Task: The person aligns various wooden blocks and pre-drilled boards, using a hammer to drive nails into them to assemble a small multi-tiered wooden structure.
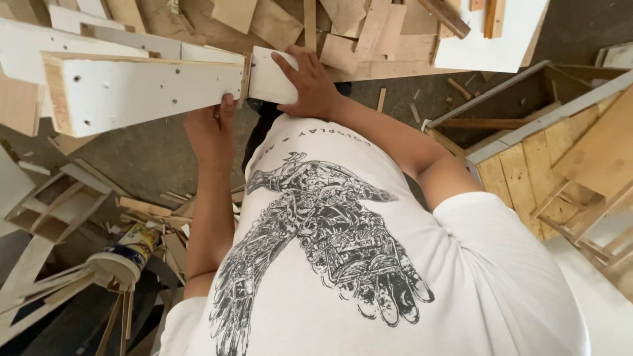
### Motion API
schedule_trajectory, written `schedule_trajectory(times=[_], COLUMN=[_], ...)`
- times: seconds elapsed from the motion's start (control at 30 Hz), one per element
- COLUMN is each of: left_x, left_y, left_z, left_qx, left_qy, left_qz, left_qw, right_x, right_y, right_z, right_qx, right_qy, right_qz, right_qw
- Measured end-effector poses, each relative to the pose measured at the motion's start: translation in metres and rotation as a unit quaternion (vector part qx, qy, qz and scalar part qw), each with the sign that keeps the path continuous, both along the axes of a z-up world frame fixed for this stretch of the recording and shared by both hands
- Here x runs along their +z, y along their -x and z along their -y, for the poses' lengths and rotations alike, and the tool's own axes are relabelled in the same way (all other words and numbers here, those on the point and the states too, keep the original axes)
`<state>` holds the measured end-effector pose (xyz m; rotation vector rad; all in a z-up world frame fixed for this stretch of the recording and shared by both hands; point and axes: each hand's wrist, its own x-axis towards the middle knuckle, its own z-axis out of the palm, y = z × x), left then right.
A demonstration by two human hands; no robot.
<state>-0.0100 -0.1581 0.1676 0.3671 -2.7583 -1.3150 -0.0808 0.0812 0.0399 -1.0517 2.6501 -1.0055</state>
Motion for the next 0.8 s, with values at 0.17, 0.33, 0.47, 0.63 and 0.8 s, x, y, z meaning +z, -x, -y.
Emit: schedule_trajectory(times=[0.17, 0.33, 0.47, 0.63, 0.8], left_x=[0.001, 0.001, -0.007, -0.04, -0.1], left_y=[0.002, -0.001, -0.012, -0.032, -0.059], left_z=[-0.01, 0.014, 0.025, 0.044, 0.053], left_qx=[0.004, -0.002, 0.006, 0.014, 0.043], left_qy=[-0.065, -0.123, -0.163, -0.109, -0.181], left_qz=[-0.056, -0.014, -0.035, -0.027, -0.012], left_qw=[0.996, 0.992, 0.986, 0.994, 0.983], right_x=[0.007, 0.011, 0.014, 0.017, 0.02], right_y=[0.0, -0.004, -0.011, -0.02, -0.015], right_z=[0.002, 0.006, 0.01, 0.013, 0.013], right_qx=[-0.012, -0.018, -0.002, 0.002, -0.014], right_qy=[0.013, -0.001, -0.001, 0.0, -0.01], right_qz=[-0.022, -0.007, -0.012, -0.031, -0.025], right_qw=[1.0, 1.0, 1.0, 1.0, 1.0])
